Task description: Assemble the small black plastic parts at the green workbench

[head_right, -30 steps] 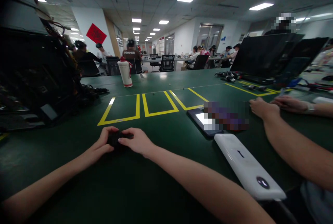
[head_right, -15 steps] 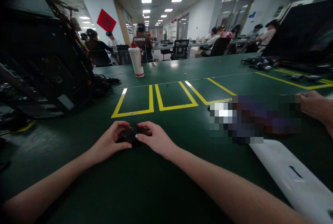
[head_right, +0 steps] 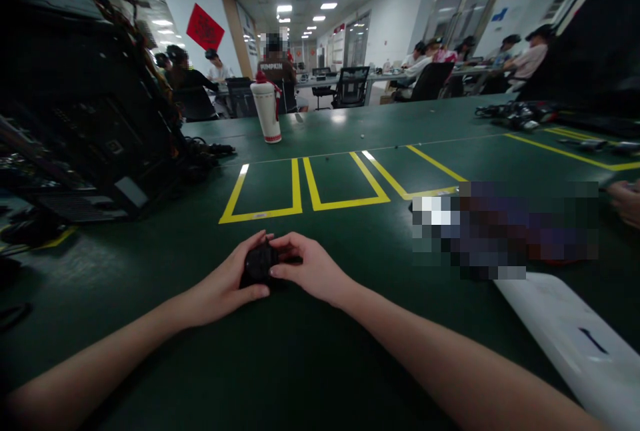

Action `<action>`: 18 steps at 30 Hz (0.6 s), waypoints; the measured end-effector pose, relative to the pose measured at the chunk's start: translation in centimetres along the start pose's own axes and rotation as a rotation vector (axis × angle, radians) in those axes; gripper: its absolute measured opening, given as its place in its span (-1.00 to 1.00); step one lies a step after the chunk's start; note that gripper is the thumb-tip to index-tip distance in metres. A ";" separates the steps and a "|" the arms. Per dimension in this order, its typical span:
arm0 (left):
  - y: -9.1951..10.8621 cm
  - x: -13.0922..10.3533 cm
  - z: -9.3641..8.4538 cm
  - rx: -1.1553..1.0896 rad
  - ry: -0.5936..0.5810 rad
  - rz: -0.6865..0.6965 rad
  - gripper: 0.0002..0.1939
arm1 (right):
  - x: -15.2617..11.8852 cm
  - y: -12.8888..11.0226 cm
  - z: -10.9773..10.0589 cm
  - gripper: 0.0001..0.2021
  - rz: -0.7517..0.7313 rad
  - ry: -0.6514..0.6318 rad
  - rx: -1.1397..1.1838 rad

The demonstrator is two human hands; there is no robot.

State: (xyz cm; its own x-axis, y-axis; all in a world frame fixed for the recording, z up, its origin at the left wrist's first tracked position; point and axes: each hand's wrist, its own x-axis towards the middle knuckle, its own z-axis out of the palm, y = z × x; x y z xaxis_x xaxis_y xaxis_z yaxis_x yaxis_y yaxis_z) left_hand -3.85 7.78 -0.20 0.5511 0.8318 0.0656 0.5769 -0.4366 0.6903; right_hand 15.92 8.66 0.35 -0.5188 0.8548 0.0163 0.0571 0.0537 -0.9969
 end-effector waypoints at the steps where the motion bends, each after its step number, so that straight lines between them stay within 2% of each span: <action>1: 0.1 0.0 0.1 0.002 0.007 -0.015 -0.11 | 0.0 0.0 0.1 -0.64 -0.003 0.007 -0.019; 3: 0.3 0.0 0.1 -0.009 0.034 -0.044 -0.09 | -0.1 0.1 0.3 -0.63 -0.011 0.032 -0.057; 8: 1.0 0.1 -0.3 -0.067 0.077 -0.091 -0.37 | -0.3 0.0 0.8 -0.58 0.014 0.053 -0.061; 12: 0.8 -0.2 -0.1 -0.088 0.122 -0.064 -0.36 | -0.4 -0.2 1.2 -0.67 -0.032 0.044 -0.015; 18: 0.4 -0.4 0.2 -0.067 0.162 -0.022 -0.35 | -0.4 0.2 1.3 -0.60 -0.093 0.009 0.019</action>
State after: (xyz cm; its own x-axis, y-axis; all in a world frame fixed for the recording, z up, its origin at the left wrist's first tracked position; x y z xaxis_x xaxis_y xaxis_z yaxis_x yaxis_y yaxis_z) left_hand -3.66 7.17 -0.09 0.4314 0.8876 0.1618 0.5432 -0.3987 0.7389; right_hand 15.00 7.66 0.05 -0.5137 0.8510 0.1090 -0.0066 0.1232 -0.9924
